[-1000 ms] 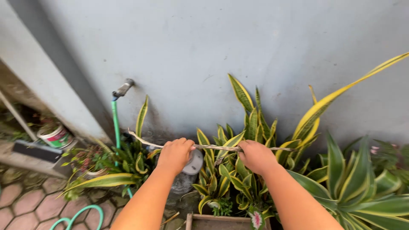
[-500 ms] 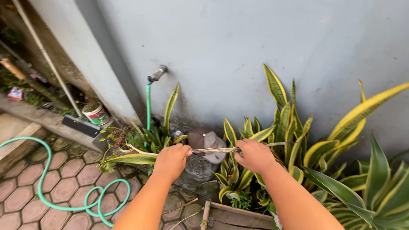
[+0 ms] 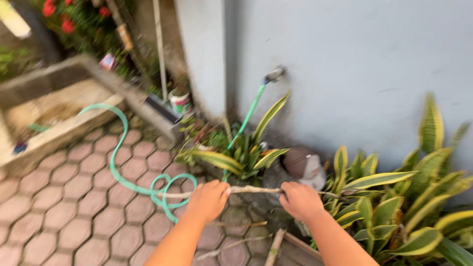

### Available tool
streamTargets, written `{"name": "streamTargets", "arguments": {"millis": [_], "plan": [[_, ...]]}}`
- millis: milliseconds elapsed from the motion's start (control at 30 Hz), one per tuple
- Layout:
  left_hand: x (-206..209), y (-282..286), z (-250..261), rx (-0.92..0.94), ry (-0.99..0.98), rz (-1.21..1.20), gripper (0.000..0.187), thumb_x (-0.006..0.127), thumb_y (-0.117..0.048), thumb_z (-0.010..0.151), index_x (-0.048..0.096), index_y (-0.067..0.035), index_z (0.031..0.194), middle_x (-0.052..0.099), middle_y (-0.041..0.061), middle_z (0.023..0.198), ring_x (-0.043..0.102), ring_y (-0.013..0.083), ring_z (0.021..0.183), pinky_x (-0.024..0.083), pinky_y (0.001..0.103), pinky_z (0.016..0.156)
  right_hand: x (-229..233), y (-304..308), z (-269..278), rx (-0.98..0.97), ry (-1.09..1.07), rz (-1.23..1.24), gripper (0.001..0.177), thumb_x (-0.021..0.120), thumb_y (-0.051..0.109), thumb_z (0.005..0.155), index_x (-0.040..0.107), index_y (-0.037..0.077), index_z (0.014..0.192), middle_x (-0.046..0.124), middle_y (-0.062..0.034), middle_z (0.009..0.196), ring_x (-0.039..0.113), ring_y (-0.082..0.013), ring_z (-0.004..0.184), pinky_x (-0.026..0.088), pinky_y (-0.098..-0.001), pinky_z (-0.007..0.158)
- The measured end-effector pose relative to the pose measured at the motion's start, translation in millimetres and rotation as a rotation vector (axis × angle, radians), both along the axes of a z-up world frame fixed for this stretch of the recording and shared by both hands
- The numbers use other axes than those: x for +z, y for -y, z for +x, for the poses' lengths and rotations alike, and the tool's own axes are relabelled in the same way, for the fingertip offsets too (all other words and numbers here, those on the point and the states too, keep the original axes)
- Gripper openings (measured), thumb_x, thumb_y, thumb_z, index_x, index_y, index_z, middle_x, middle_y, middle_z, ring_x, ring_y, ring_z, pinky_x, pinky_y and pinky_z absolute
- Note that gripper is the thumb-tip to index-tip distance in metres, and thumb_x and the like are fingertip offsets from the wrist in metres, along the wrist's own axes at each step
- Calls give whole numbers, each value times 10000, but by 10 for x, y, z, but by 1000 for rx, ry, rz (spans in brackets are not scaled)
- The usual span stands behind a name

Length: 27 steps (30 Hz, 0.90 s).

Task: Pruning dead and dry leaves from a snake plant in an outdoor garden.

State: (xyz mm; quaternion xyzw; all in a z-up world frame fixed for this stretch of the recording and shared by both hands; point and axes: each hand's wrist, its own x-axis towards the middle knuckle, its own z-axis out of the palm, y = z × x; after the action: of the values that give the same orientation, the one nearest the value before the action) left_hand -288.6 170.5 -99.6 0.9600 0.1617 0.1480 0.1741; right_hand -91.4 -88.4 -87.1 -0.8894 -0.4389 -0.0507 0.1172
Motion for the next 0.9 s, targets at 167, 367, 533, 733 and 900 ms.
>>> {"name": "streamTargets", "arguments": {"millis": [167,367,533,733,900], "plan": [[49,-453,-486,4,-249,-54,314,463,-395,1042,659,-292,1265,669,36,1056,696,291,1090,495,471,950,362,-645,-412,67,-193,-379,316,510,388,983,670,182,1163,740,-83,1106,753,-283,1049,565,-456,975],[-112,-700,-824,68,-273,-45,303,464,-427,1044,663,-297,1232,660,22,1018,687,264,1091,494,456,969,393,-1067,-698,80,-268,-461,371,494,308,1054,619,145,1362,700,-90,1273,707,-265,1212,514,-452,1094],[-271,-855,-924,82,-273,-54,290,503,-430,1030,671,-305,1229,659,-2,1005,678,232,1101,479,428,996,-128,-1190,-649,85,-232,-426,323,561,400,985,662,186,1204,722,-65,1152,729,-284,1120,542,-489,1022],[-335,-995,-806,109,-413,-123,359,497,-422,1010,632,-351,1335,673,-8,1155,615,231,1267,462,453,1084,-77,-1307,-684,68,-322,-412,339,536,292,1017,650,139,1297,715,-125,1217,686,-320,1232,479,-506,1141],[-544,-1007,-707,133,-505,-173,510,505,-422,990,514,-329,1492,602,18,1392,502,249,1434,391,494,1200,-139,-1307,-722,-2,-428,-514,567,542,313,998,484,165,1542,583,-130,1482,490,-327,1474,329,-520,1267]]}}
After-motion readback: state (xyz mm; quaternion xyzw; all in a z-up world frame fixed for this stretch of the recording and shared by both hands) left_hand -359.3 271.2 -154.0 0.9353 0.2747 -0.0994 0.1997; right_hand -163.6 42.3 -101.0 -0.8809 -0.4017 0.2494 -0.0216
